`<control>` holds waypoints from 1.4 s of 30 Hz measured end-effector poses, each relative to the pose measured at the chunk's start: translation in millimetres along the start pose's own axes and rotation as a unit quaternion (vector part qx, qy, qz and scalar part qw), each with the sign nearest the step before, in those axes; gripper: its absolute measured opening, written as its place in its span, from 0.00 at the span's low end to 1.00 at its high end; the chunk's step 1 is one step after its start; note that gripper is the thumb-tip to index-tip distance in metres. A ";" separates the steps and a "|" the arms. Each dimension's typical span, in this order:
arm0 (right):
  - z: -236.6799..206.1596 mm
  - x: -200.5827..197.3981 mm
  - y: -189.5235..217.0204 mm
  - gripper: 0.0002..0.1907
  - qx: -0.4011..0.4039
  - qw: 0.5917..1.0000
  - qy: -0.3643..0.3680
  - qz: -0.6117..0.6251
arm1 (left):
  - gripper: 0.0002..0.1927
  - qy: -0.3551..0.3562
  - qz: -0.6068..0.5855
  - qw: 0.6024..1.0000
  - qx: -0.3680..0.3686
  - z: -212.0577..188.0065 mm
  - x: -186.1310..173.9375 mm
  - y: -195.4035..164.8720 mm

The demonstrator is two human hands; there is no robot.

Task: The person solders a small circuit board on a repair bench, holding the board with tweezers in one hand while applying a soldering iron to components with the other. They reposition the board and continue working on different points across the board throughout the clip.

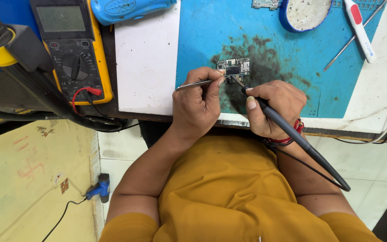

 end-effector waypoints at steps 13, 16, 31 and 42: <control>-0.1 0.2 -0.2 0.05 -0.005 1.000 -0.002 0.000 | 0.06 0.000 0.001 1.000 -0.001 0.8 -0.1 -0.3; -0.3 0.4 0.2 0.05 -0.005 1.000 0.000 0.002 | 0.06 0.002 0.002 1.000 -0.005 0.3 -0.2 0.1; -1.8 -4.0 -3.0 0.06 0.006 1.000 -0.012 0.011 | 0.06 0.002 -0.011 1.000 -0.009 0.3 -0.1 0.9; 1.1 0.0 0.7 0.06 -0.003 1.000 0.005 0.002 | 0.05 0.004 -0.001 1.000 -0.002 2.3 -0.1 -1.4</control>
Point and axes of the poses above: each hand's wrist, its own z-axis towards the middle knuckle, its own x-axis out of the palm, y = z × x, the point moved 10 cm from there along z, towards the middle knuckle, and after that the axes turned 14 degrees about x, right-handed, at the moved point
